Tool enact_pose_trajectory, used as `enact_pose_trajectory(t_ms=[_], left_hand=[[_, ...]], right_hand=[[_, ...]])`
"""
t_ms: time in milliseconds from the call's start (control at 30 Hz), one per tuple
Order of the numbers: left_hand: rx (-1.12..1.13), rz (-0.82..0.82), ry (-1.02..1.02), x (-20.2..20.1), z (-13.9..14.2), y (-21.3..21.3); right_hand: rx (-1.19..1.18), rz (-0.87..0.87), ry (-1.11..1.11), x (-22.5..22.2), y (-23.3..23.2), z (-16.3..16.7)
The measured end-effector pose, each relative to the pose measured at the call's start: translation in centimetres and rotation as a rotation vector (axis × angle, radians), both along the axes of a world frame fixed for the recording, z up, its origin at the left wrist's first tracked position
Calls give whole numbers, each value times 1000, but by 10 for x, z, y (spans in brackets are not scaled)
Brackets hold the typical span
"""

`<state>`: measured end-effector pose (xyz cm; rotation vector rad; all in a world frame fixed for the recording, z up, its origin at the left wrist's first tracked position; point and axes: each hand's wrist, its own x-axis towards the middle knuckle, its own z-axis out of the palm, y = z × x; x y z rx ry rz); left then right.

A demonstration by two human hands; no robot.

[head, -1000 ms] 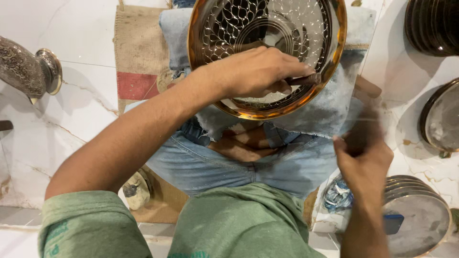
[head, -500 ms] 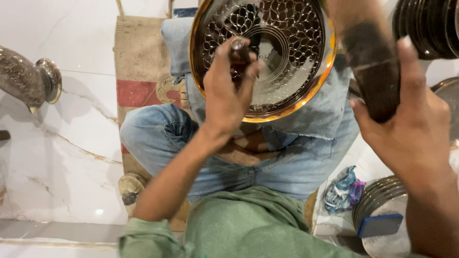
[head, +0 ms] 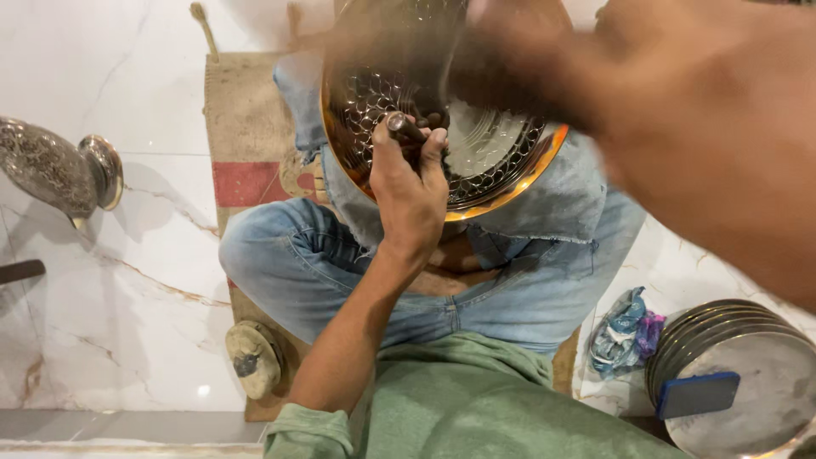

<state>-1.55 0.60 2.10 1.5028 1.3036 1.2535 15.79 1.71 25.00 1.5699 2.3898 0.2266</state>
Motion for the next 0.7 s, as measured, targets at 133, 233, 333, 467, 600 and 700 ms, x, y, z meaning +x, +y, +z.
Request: enact_pose_trajectory(t_ms=[133,233,333,467,600,700], left_hand=[[93,-90,115,-4,4,5],[65,-218,133,-7,5,19],[127,-357,188,-10,7,28],[185,-563,213,-16,14,41],[281,-794,360,-16,21,63],[340,-954,345,-9,23,77]], right_hand=[[133,84,147,-8,2,3],[63,-49,38,7,-13,-2],[-2,-201,74,31,-32,-26],[172,-267,431,57,-62,-72],[137,-314,475,73,-101,-97],[166,-609,814,63,-127,-128]])
